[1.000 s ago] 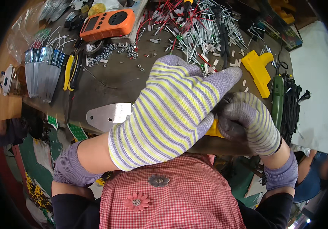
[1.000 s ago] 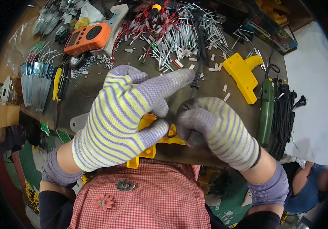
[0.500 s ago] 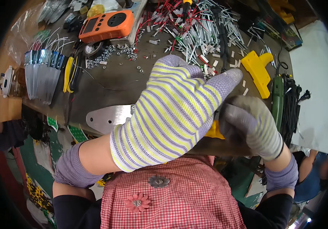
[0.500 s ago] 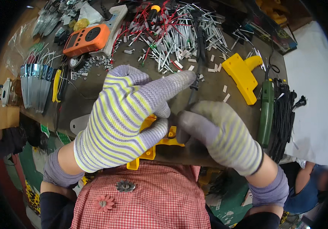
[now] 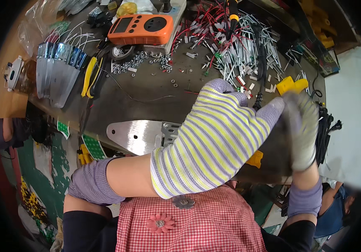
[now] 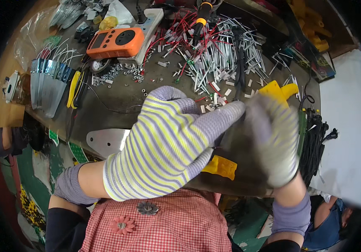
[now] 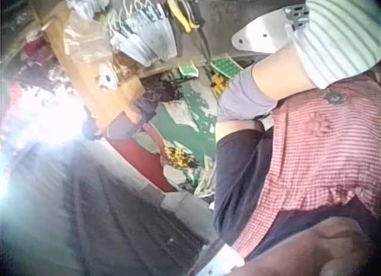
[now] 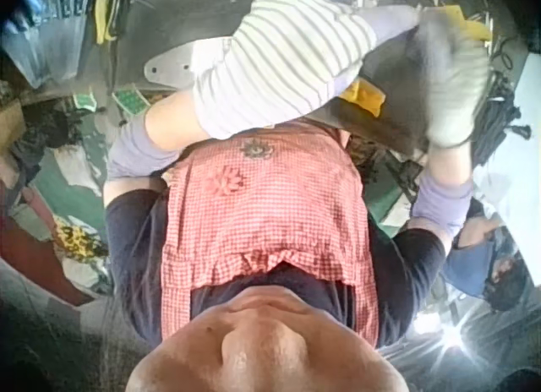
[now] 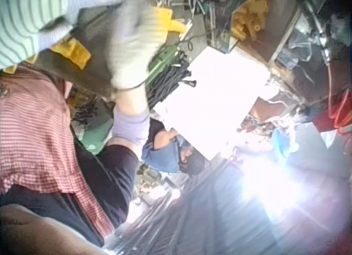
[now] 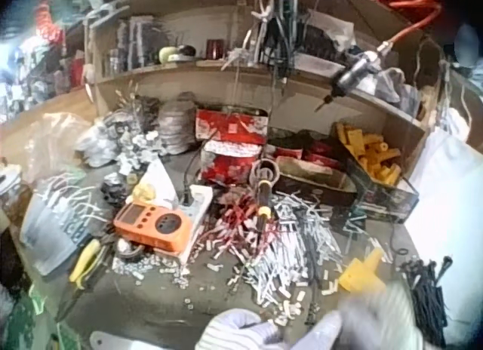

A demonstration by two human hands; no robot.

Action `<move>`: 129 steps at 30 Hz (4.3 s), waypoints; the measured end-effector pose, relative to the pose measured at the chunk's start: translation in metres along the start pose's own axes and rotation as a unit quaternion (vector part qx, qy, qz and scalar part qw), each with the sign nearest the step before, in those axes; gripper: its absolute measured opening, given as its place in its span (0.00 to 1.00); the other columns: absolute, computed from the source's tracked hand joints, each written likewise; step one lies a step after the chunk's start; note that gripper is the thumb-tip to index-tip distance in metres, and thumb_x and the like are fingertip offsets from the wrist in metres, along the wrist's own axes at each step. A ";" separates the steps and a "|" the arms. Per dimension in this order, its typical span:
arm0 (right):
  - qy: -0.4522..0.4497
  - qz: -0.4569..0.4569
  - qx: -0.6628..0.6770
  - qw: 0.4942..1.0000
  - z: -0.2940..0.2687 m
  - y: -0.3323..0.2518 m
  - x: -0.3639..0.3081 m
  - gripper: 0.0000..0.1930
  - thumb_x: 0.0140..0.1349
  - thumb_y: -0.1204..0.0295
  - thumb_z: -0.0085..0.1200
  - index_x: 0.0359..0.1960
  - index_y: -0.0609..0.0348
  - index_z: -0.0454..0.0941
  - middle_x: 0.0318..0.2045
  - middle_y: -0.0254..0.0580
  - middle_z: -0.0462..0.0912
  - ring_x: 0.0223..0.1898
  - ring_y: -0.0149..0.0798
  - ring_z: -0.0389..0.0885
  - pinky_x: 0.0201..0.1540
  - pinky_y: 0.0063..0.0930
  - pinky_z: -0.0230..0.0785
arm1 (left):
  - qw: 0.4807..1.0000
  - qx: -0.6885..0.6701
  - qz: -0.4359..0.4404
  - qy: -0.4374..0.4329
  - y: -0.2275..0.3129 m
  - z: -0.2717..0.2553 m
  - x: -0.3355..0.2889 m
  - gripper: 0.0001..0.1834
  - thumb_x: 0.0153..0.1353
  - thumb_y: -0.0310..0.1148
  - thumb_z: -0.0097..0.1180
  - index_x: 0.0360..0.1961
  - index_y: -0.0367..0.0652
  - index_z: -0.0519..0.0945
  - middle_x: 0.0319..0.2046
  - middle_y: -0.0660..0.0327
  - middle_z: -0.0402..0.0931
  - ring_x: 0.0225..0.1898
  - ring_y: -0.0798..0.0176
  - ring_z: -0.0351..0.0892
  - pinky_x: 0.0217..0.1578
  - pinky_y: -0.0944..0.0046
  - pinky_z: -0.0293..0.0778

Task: Assembling the internal components and housing of a yellow handheld electronic device, involving soldering and screw fastening.

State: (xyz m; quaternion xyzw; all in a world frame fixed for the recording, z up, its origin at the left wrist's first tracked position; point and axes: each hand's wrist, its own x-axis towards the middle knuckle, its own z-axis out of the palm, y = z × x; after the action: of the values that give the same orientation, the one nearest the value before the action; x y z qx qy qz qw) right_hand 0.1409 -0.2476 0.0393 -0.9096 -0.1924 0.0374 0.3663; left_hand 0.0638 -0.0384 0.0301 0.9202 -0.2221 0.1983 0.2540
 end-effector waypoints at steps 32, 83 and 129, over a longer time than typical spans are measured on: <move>0.347 -0.029 0.528 0.775 -0.034 0.044 -0.062 0.22 0.70 0.53 0.52 0.51 0.60 0.78 0.28 0.36 0.77 0.23 0.32 0.70 0.30 0.30 0.70 | 0.983 0.133 -0.130 -0.002 -0.090 -0.046 -0.074 0.17 0.49 0.30 0.69 0.43 0.40 0.84 0.39 0.52 0.81 0.45 0.48 0.79 0.52 0.55 0.72; 0.311 -0.031 0.534 0.786 -0.010 0.039 -0.062 0.18 0.68 0.56 0.56 0.47 0.57 0.80 0.29 0.36 0.79 0.28 0.35 0.77 0.33 0.33 0.73 | 0.993 -0.018 -0.081 0.087 -0.018 -0.039 -0.062 0.14 0.50 0.34 0.68 0.41 0.55 0.89 0.22 0.65 0.71 0.23 0.58 0.71 0.26 0.59 0.69; 0.261 0.044 0.534 0.803 0.009 0.008 -0.001 0.21 0.66 0.56 0.58 0.50 0.61 0.78 0.29 0.38 0.79 0.30 0.38 0.82 0.39 0.38 0.79 | 0.968 -0.124 -0.160 0.150 -0.044 -0.030 -0.102 0.14 0.56 0.25 0.60 0.44 0.44 0.85 0.33 0.61 0.82 0.34 0.55 0.77 0.39 0.56 0.73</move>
State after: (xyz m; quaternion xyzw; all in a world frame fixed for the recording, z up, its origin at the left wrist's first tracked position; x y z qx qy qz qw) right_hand 0.1406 -0.2472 0.0277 -0.5533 0.0008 -0.0891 0.8282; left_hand -0.0051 0.0433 -0.0112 0.8649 -0.0541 0.2617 0.4248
